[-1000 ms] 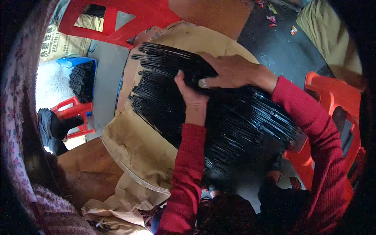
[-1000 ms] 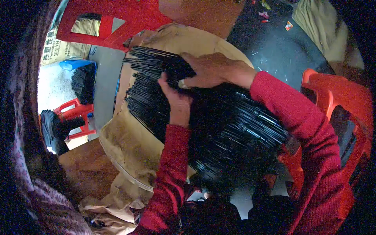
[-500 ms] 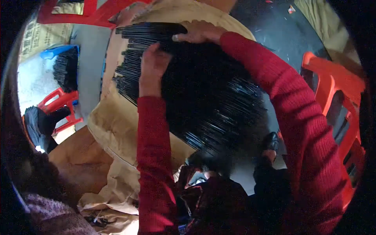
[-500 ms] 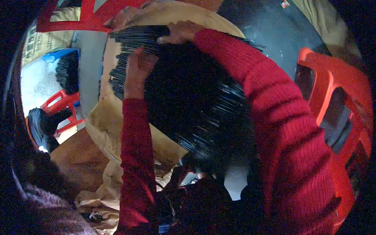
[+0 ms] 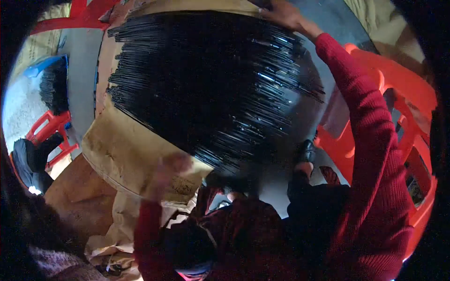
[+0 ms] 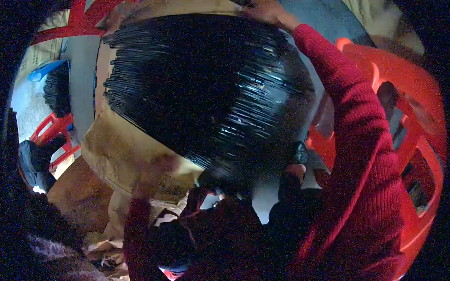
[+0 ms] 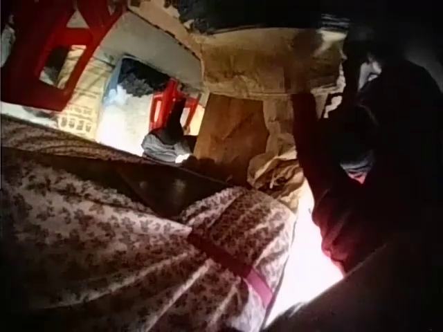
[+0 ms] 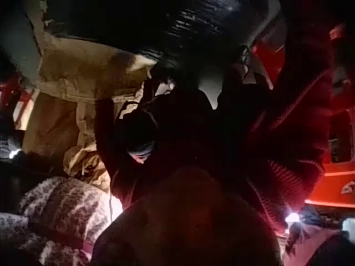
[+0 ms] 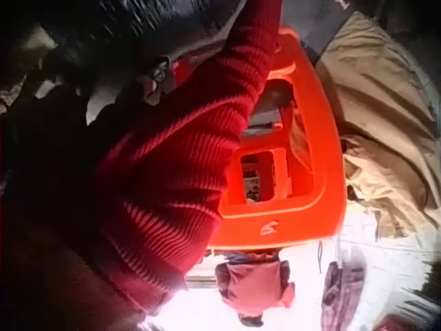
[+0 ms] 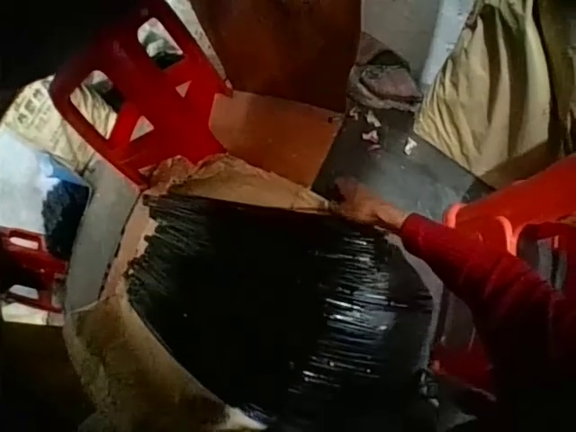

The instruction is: The recorder is sorting and placing black industrial rods into a circular template/holder and organizing them on a production floor.

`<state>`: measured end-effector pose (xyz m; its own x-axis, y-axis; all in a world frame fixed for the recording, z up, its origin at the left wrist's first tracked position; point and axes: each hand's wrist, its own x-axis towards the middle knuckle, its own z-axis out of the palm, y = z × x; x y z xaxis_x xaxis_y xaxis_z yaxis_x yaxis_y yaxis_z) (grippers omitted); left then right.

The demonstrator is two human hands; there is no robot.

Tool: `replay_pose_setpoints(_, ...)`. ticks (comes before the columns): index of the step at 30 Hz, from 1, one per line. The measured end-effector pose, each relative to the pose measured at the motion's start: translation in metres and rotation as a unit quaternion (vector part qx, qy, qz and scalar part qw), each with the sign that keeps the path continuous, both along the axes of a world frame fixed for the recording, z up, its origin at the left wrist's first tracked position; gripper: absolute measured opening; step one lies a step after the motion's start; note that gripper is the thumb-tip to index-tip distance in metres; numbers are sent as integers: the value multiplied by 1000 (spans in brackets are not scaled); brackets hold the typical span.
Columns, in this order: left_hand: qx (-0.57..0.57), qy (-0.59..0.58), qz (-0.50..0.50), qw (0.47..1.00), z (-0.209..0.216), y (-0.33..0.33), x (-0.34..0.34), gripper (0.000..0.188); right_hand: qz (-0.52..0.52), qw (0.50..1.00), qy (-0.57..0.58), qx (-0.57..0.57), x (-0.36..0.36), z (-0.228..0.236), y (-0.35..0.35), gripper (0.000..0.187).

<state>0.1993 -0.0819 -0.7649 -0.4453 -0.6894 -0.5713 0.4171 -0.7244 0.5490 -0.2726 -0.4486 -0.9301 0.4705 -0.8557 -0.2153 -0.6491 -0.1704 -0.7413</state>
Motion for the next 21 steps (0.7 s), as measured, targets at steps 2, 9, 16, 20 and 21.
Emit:
replay_pose_setpoints(2, -24, -289, -242, 926, 1, 79, 15, 52, -2, 1000, 8, 24, -9, -24, 4, 53)
replay_pose_setpoints(9, 45, -466, -509, 722, -68, 168, 1, 65, 95, 995, 21, -17, 3, -22, 21, 45)
replay_pose_setpoints(16, -362, -688, -471, 417, -38, 133, -45, 41, -106, 966, -80, 220, 58, 36, 73, 44)
replay_pose_setpoints(20, -319, -726, -419, 442, -46, 128, -45, 26, -182, 920, -187, 292, 49, 50, 75, 47)
replay_pose_setpoints(21, -290, -713, -397, 501, -49, 129, -47, 44, -225, 877, -250, 344, 47, 48, 72, 48)
